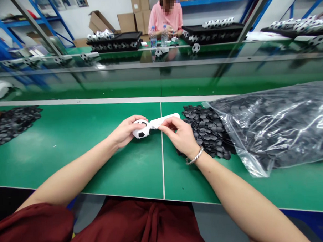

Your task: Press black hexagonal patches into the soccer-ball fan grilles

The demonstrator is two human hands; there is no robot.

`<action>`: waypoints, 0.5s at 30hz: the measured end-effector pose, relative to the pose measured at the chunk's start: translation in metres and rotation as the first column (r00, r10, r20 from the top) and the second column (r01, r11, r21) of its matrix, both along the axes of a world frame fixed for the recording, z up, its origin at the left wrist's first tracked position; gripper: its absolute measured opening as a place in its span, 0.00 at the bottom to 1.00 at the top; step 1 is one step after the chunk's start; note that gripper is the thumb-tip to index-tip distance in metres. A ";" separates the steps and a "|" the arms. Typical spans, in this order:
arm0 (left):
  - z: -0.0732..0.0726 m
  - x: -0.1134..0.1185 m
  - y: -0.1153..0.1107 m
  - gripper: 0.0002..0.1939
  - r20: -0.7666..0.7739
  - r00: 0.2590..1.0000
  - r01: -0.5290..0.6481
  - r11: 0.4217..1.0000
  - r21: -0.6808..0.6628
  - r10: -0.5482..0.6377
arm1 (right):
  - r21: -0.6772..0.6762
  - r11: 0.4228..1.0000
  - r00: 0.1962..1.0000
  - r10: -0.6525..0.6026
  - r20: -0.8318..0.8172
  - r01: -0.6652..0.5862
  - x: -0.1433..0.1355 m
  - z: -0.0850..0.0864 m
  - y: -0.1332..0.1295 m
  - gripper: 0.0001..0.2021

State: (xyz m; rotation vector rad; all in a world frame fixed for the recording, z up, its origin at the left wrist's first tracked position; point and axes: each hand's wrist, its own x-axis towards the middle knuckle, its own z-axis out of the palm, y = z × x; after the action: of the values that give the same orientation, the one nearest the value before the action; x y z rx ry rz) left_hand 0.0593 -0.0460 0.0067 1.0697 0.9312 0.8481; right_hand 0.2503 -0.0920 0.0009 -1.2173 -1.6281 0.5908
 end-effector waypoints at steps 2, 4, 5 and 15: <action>0.001 -0.004 0.008 0.10 0.151 0.986 -0.035 0.972 -0.231 0.071 | 0.011 0.999 0.999 -0.038 0.006 0.038 0.006 -0.001 0.001 0.06; 0.002 -0.009 0.014 0.12 0.258 0.958 -0.013 0.916 -0.400 0.126 | 0.020 0.999 0.999 -0.042 0.033 0.042 0.009 -0.003 0.002 0.06; 0.002 -0.011 0.016 0.14 0.299 0.943 0.003 0.897 -0.442 0.144 | 0.030 0.999 0.998 -0.034 0.049 0.033 0.010 -0.004 0.002 0.06; 0.000 -0.016 0.017 0.16 0.410 0.899 0.054 0.889 -0.454 0.154 | 0.104 0.994 0.982 0.015 0.186 -0.034 0.008 -0.007 -0.002 0.05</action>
State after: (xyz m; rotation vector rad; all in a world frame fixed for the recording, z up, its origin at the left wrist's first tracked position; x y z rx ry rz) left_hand 0.0432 -0.0288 0.0062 0.4166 0.7230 0.8141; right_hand 0.2587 -0.0935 -0.0062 -1.2034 -1.8090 0.4090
